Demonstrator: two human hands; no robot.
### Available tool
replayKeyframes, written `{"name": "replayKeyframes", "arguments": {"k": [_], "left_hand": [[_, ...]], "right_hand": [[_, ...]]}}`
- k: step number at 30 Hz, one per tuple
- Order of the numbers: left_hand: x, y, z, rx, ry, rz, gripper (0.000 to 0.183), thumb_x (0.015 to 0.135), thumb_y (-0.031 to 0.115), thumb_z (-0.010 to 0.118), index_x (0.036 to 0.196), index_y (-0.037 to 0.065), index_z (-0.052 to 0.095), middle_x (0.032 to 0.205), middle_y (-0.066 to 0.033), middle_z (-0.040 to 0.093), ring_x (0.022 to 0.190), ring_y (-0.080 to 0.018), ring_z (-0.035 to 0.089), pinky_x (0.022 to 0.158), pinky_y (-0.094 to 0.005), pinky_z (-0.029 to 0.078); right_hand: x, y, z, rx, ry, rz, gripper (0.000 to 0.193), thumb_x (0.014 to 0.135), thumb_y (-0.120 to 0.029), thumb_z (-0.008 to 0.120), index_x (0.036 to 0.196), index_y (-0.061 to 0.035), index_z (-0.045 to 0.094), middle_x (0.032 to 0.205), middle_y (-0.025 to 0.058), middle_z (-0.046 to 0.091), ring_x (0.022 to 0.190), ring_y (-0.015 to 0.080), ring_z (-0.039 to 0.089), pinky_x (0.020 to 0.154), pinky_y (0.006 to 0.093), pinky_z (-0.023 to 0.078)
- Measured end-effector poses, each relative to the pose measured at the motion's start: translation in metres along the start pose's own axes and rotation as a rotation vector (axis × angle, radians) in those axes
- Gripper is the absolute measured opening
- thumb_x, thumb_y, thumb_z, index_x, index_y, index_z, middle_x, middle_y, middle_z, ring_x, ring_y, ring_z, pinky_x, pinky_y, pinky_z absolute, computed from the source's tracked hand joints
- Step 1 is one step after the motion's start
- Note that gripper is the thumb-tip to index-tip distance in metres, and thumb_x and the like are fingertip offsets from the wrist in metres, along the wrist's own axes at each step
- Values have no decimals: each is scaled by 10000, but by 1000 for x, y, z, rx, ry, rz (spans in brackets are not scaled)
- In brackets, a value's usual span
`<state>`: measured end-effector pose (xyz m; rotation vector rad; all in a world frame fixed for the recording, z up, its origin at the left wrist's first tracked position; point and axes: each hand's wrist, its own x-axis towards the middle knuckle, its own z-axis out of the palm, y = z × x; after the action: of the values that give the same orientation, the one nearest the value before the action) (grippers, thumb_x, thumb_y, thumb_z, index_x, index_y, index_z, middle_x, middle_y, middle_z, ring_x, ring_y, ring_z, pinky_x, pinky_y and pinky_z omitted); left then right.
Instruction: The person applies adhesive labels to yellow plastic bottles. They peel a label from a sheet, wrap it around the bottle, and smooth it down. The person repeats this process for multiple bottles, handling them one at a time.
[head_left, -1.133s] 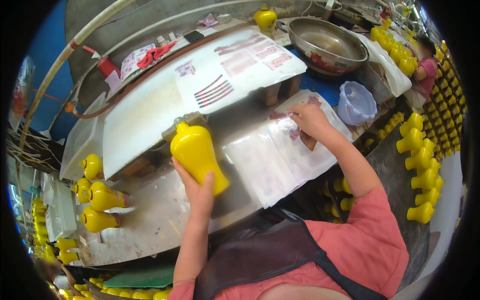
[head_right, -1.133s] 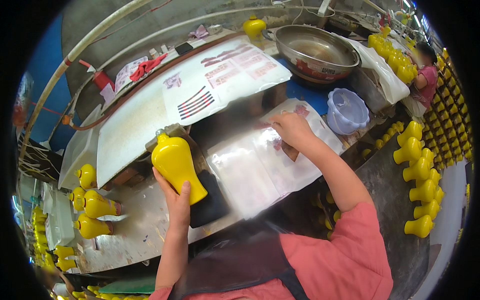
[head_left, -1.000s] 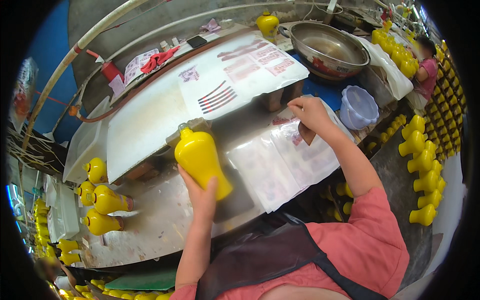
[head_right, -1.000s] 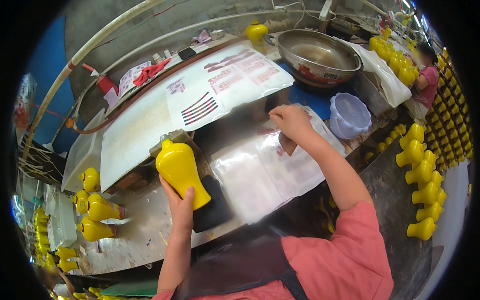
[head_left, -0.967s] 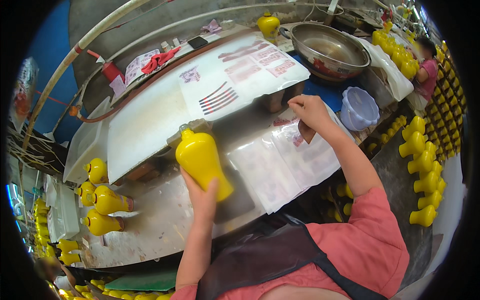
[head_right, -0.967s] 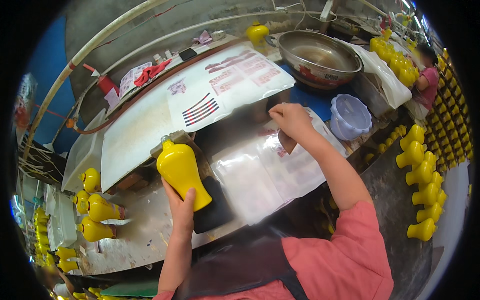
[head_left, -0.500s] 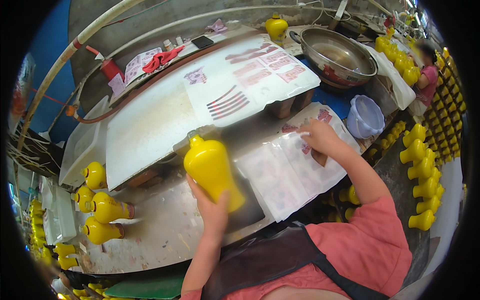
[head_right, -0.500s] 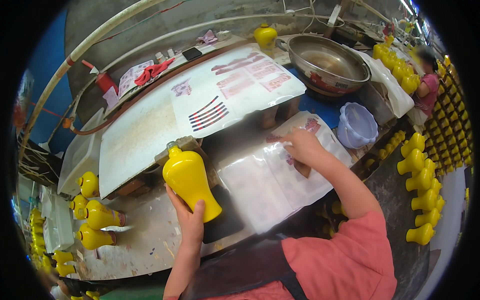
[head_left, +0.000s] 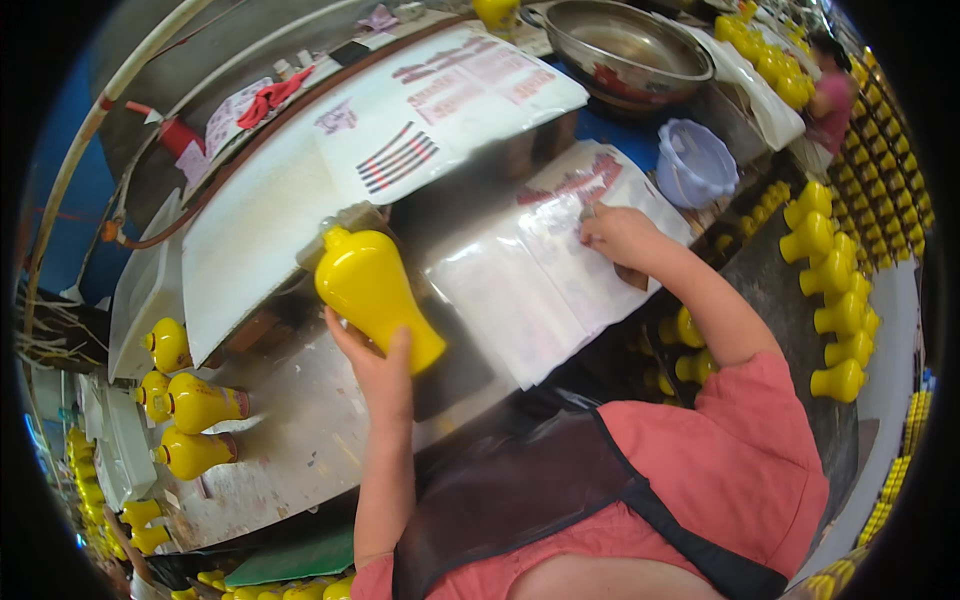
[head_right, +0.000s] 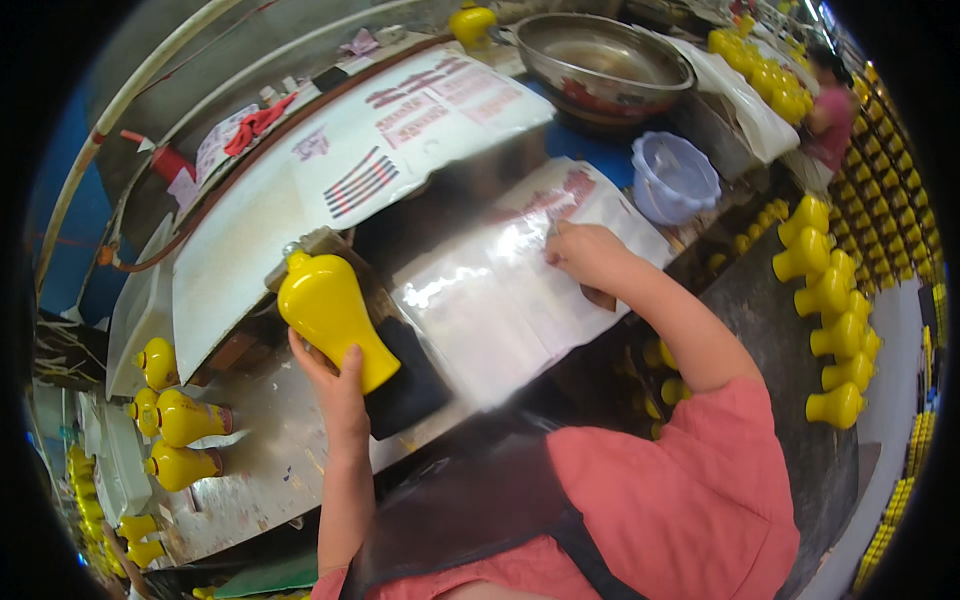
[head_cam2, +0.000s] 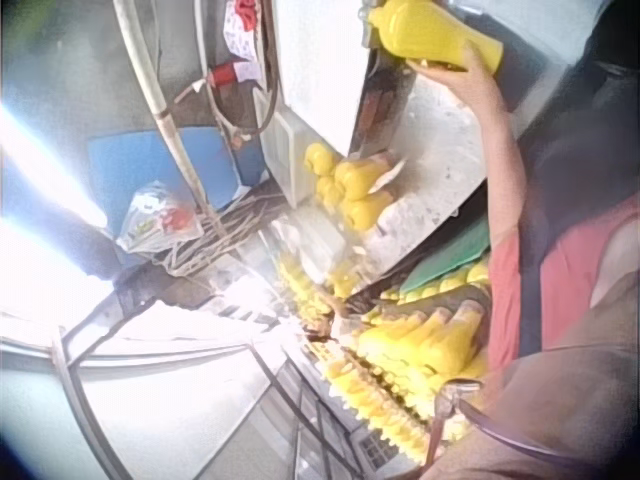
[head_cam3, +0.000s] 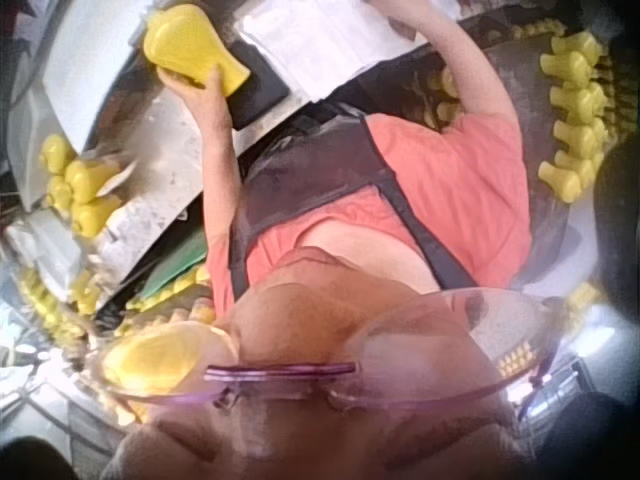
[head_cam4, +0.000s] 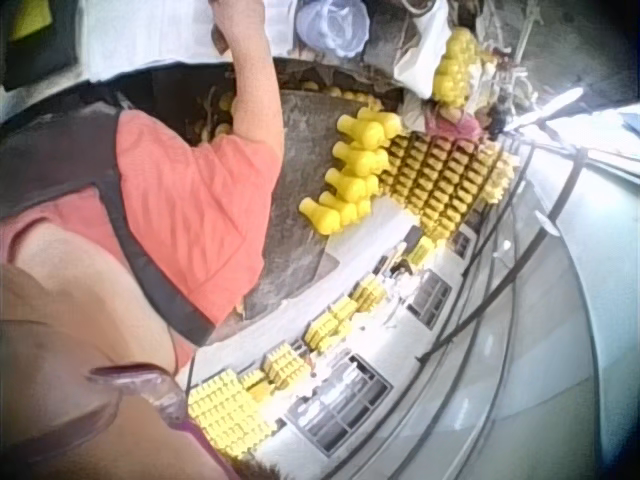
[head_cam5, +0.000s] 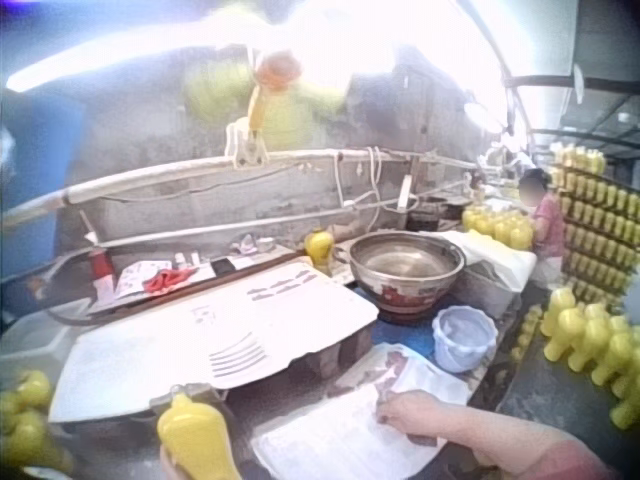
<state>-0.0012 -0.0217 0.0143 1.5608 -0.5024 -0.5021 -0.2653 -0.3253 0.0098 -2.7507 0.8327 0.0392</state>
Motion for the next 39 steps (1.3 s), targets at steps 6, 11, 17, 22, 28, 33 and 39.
{"name": "replayKeyframes", "arguments": {"k": [6, 11, 17, 22, 28, 33, 39], "left_hand": [[-3, 11, 8, 318, 122, 345, 967, 867, 199, 727, 1601, -8, 133, 1567, -255, 325, 1453, -370, 362, 1202, -503, 285], [-16, 33, 22, 657, 124, 735, 816, 833, 192, 744, 1516, -11, 346, 1555, -246, 358, 1425, -407, 382, 1194, -511, 282], [-22, 49, 50, 588, -74, 816, 568, 791, 120, 750, 1327, 18, 588, 1471, -236, 483, 1351, -409, 461, 1142, -489, 346], [-20, 48, 59, 541, -172, 798, 430, 772, 61, 742, 1198, 49, 679, 1385, -214, 572, 1263, -403, 541, 1083, -471, 411], [-22, 44, 63, 514, -253, 781, 348, 808, 34, 735, 1153, 63, 703, 1348, -172, 612, 1243, -354, 571, 1059, -436, 444], [-23, 44, 63, 496, -286, 769, 292, 826, 25, 727, 1115, 58, 719, 1296, -157, 650, 1202, -328, 610, 1027, -412, 472], [-22, 43, 68, 480, -346, 761, 261, 817, 9, 720, 1074, 52, 730, 1250, -161, 674, 1163, -331, 634, 997, -408, 490]], "right_hand": [[-1, 14, 8, 49, 114, 18, 402, 824, -192, 729, 1226, -187, 710, 1052, 154, 638, 984, 355, 661, 823, 462, 528], [10, 20, 11, -44, 182, 52, 387, 861, -133, 682, 1245, -163, 707, 1091, 164, 628, 1008, 347, 668, 844, 449, 534], [21, 25, 4, -292, 85, -16, 280, 859, -100, 664, 1125, -143, 741, 1085, 155, 623, 986, 343, 673, 845, 434, 545], [16, 24, 1, -99, 134, -58, 225, 849, -141, 688, 1068, -152, 739, 1049, 121, 638, 939, 331, 677, 814, 441, 543], [15, 19, -4, -112, -62, -7, 262, 852, -134, 677, 1105, -172, 734, 1084, 114, 647, 983, 328, 678, 829, 438, 542], [15, 23, -7, -136, 99, 6, 229, 878, -91, 620, 1084, -137, 711, 1123, 144, 645, 994, 343, 686, 850, 451, 546], [16, 35, -13, -252, 54, -90, 156, 941, -104, 535, 1021, -62, 662, 1071, 165, 633, 934, 378, 677, 828, 472, 535]]}}
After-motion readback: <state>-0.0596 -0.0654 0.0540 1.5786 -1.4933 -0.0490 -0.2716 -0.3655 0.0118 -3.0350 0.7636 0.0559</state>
